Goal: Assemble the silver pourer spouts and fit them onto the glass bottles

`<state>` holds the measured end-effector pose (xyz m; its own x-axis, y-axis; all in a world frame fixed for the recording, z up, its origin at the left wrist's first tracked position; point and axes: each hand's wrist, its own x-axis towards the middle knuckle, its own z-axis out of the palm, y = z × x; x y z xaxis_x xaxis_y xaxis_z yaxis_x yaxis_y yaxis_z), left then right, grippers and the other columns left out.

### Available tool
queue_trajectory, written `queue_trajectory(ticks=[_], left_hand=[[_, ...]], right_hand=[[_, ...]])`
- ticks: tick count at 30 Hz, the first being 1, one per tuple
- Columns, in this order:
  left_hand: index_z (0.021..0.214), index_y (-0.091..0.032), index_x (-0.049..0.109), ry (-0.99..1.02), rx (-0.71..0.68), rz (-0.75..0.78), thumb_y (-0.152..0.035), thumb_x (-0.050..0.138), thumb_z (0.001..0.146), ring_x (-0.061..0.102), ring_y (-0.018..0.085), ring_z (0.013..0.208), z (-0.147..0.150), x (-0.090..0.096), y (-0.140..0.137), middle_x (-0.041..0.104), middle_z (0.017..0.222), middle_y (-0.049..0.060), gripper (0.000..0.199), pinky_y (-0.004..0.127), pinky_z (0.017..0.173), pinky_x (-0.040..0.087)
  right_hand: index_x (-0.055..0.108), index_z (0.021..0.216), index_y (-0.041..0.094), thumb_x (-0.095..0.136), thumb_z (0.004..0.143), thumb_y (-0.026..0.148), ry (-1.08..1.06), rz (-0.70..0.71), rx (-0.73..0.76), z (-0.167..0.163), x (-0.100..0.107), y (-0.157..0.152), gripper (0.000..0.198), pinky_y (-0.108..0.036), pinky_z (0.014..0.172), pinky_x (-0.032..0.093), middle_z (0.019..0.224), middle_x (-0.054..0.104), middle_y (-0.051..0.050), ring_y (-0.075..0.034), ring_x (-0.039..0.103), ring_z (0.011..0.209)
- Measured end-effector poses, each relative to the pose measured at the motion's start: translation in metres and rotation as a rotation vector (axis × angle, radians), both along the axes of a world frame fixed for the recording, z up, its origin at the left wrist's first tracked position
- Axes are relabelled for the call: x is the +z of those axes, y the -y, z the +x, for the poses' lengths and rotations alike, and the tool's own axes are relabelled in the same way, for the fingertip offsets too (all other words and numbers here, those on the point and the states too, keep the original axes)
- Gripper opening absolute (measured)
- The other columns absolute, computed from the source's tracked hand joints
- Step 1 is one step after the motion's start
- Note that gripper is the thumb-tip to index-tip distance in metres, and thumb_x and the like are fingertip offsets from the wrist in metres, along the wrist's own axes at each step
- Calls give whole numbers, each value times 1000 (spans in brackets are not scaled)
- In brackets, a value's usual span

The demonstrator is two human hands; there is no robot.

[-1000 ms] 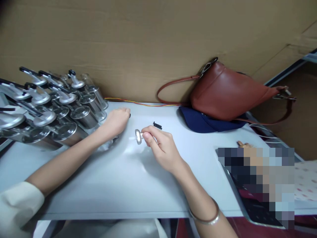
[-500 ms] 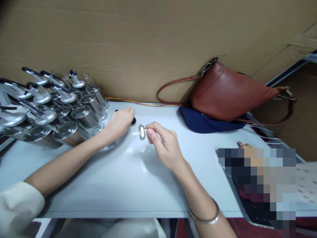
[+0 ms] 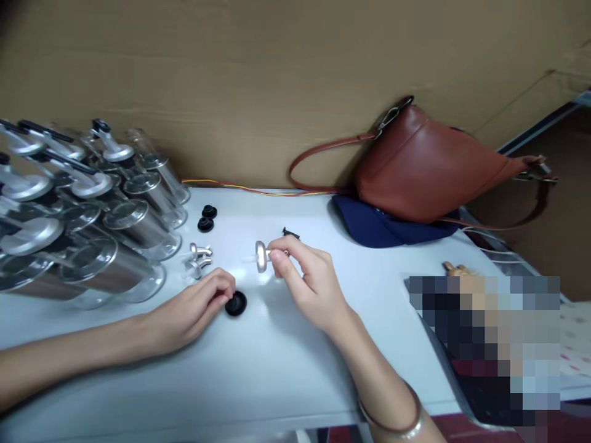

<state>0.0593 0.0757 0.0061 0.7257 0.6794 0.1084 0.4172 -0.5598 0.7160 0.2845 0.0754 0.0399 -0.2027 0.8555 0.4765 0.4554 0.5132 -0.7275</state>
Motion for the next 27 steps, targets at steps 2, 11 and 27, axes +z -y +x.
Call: queue_trajectory(ticks=[2,11,27], left_hand=[[93,-20,43,20,-56,5,-13,28,97,57,16,82,-3,-4,1,54,95,5,17,29,76,48],[101,-19,46,129,-193,4,-21,48,96,62,14,81,-11,-11,0,56,100,6,6,26,73,54],[108,-26,44,647,72,-153,5,51,81,52,8,98,-7,-14,-2,45,102,1,42,17,87,49]], right_hand=[[57,83,20,46,97,22,26,0,-3,0,0,0,17,-19,54,40,63,55,5,-8,52,54],[57,85,21,50,94,18,189,18,6,-4,2,3,13,-20,58,42,68,62,3,-10,56,60],[62,84,19,52,94,23,285,-211,131,-9,0,3,15,-19,55,43,70,68,3,-9,57,57]])
